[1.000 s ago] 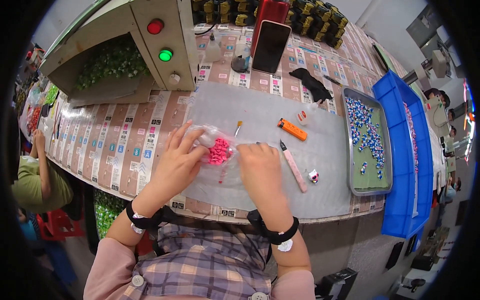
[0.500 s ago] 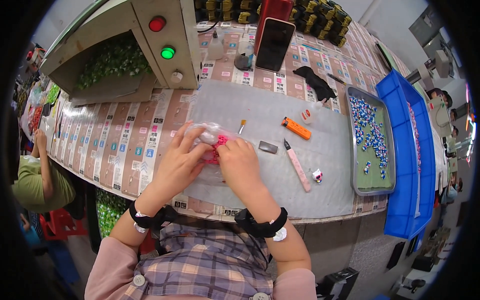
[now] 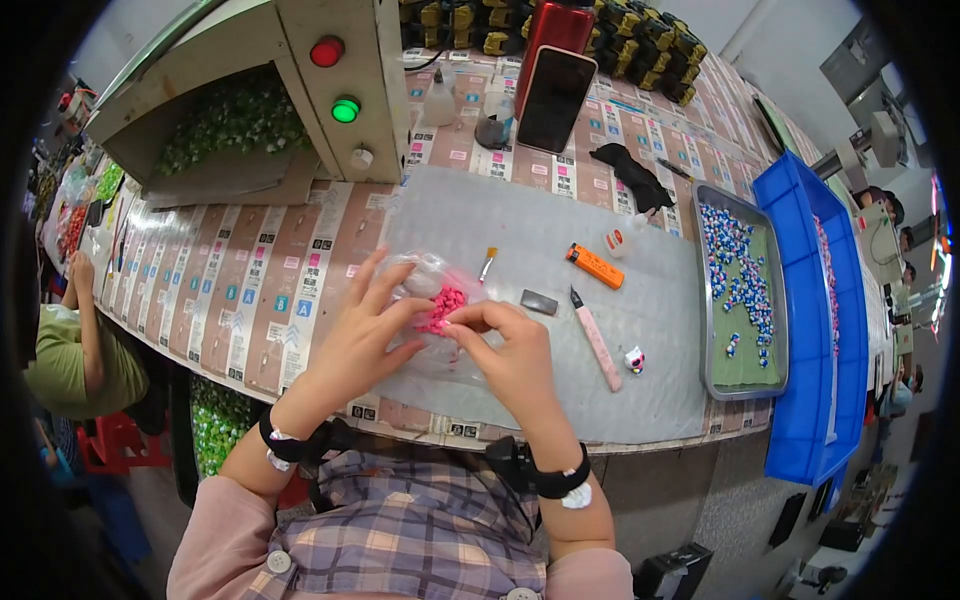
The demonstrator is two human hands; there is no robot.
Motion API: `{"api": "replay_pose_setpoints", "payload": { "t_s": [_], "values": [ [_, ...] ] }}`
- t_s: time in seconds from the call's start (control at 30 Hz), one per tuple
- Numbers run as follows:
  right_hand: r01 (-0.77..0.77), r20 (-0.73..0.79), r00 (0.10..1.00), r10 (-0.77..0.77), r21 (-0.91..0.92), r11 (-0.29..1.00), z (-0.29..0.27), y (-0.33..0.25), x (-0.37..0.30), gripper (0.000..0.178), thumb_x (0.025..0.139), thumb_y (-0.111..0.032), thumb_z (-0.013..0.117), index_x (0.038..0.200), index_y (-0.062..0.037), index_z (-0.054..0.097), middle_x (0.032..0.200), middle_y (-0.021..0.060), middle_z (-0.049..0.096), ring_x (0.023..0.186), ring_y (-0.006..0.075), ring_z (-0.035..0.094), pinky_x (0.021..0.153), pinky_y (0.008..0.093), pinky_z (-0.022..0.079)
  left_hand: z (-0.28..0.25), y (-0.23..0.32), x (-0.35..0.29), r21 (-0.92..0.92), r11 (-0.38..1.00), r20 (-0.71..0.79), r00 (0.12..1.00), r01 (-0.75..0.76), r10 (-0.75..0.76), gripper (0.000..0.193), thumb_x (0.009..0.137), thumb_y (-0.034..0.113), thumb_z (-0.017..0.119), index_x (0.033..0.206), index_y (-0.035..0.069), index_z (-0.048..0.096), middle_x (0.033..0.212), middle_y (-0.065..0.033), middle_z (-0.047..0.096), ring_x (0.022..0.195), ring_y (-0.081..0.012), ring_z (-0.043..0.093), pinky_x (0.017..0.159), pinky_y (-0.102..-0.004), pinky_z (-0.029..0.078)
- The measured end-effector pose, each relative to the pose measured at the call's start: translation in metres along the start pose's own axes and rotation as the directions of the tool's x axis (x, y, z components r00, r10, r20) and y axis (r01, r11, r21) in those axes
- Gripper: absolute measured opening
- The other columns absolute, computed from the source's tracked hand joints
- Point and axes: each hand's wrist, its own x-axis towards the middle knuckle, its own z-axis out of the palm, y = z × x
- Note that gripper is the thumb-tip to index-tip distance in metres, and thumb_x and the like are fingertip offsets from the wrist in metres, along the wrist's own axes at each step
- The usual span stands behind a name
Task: Assembling small toy components by hand and using glue and small tools.
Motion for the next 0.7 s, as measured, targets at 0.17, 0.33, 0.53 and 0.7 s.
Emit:
{"api": "replay_pose_setpoints", "payload": {
  "t_s": [0.17,0.33,0.53,0.7],
  "values": [
    [-0.087,0.054,0.996,0.073,0.343,0.935,-0.016,-0.003,-0.02,0.009,0.071,-0.007,0.07,0.076,-0.0015,0.065,0.071,0.0044,0.062,0.068,0.0103,0.056,0.063,0.0234,0.044,-0.016,0.029,0.001,-0.265,0.962,-0.132,0.991,-0.059,0.024,0.03,0.066,0.007,0.07,0.094,0.01,0.062,0.11,-0.0072,0.053,0.11,-0.0288,0.043,0.089,-0.0395,0.038],
    [0.043,-0.009,0.999,-0.042,0.281,0.959,-0.026,-0.007,-0.034,0.01,0.069,-0.006,0.071,0.075,-0.0024,0.065,0.071,0.0046,0.062,0.067,0.0123,0.055,0.063,0.0244,0.043,-0.004,0.045,-0.003,-0.597,0.802,-0.074,0.997,-0.027,-0.021,0.019,0.07,0.005,0.068,0.089,0.006,0.064,0.088,-0.0037,0.063,0.085,-0.0204,0.056,0.078,-0.0319,0.042],
    [0.039,-0.072,0.997,-0.018,0.3,0.953,-0.03,-0.006,-0.05,0.009,0.069,-0.005,0.07,0.075,-0.0031,0.065,0.072,0.0041,0.062,0.067,0.0129,0.055,0.063,0.0248,0.043,0.008,0.057,-0.002,-0.681,0.731,-0.058,0.994,0.025,-0.088,0.013,0.072,0.004,0.067,0.085,0.006,0.065,0.079,-0.0044,0.063,0.08,-0.0197,0.058,0.073,-0.0306,0.043],
    [0.014,-0.129,0.991,0.039,0.384,0.923,-0.037,0.002,-0.066,0.009,0.071,-0.002,0.068,0.079,-0.0024,0.064,0.076,0.004,0.063,0.071,0.0117,0.055,0.065,0.0246,0.042,0.019,0.071,0.004,-0.676,0.737,-0.072,0.996,-0.015,-0.045,0.015,0.07,0.004,0.068,0.084,0.006,0.064,0.081,-0.0051,0.063,0.08,-0.0198,0.057,0.071,-0.0302,0.043]
  ]
}}
